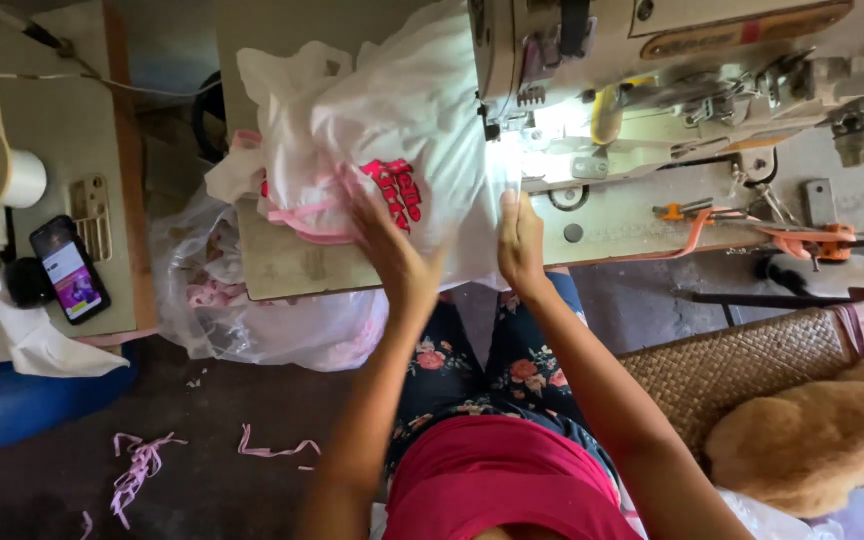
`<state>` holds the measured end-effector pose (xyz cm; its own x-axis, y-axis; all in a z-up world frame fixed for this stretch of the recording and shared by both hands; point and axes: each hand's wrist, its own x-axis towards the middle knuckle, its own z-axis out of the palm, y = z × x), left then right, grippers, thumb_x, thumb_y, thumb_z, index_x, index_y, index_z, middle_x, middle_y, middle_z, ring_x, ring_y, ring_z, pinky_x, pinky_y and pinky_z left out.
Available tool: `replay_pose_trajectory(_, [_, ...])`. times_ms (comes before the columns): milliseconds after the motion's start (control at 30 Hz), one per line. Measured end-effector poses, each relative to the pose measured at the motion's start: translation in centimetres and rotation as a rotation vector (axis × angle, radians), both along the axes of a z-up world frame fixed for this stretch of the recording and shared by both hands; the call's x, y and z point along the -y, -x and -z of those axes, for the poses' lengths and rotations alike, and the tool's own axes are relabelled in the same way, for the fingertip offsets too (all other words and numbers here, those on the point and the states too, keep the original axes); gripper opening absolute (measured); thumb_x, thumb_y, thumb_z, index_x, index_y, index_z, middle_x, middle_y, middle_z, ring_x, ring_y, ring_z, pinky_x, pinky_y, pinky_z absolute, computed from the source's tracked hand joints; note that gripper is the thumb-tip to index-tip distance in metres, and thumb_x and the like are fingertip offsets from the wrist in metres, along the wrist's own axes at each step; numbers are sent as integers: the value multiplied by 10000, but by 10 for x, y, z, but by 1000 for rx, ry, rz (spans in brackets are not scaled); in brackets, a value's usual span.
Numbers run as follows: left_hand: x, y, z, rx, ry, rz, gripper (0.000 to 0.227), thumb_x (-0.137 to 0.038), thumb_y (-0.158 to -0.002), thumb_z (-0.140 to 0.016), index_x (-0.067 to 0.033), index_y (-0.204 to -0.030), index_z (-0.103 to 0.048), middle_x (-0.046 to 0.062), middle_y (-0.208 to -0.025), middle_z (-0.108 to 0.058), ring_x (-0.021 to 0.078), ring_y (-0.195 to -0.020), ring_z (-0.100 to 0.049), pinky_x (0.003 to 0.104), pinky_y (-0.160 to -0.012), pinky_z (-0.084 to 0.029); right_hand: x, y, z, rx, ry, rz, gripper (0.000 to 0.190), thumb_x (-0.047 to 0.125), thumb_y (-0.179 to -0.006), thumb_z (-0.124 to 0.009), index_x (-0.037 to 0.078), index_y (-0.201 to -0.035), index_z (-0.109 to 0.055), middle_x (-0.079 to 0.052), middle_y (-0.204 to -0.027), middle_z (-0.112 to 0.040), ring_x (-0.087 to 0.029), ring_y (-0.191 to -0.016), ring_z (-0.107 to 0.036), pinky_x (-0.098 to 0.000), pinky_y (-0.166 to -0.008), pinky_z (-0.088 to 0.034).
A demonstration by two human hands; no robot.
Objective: A person is handling and repositioning a large white and pink fabric garment on a sewing table.
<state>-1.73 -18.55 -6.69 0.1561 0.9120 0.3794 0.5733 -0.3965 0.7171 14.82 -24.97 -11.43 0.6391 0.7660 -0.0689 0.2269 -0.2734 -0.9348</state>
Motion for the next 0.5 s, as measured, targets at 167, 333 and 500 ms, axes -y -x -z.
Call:
replay_pose_trajectory(167, [23, 46, 49, 18, -217, -8, 11, -110, -962, -596, -107, -972, -598, 183, -1236, -648, 401, -1146, -613, 475, -1043, -440, 41, 5, 6, -12, -26, -26, 453, 375, -1164, -313, 56, -1113, -630, -192, -981, -711, -309, -914, -664, -488, -885, -512])
replay_pose_trajectory(333, [-3, 49, 6, 256, 109, -137, 98, -154, -959, -735, -100, -938, -656, 114, -788, -659, 293, -717, -633, 385, -772, -527, 144, 40, -47, -78, 178, -152, 317, 225, -1108, -450, 11, -1139, -681, -244, -1040, -739, -256, -1028, -677, -496, -907, -535])
replay_pose_trajectory(500, [-34, 35, -16, 258, 25, -130, 133, -199, -966, -730, -150, -880, -643, 49, -721, -624, 213, -664, -597, 331, -715, -510, 214, 47, -16, 56, 483, -260, 347, 400, -1087, -433, 169, -855, -547, -157, -660, -693, -383, -706, -698, -488, -648, -527])
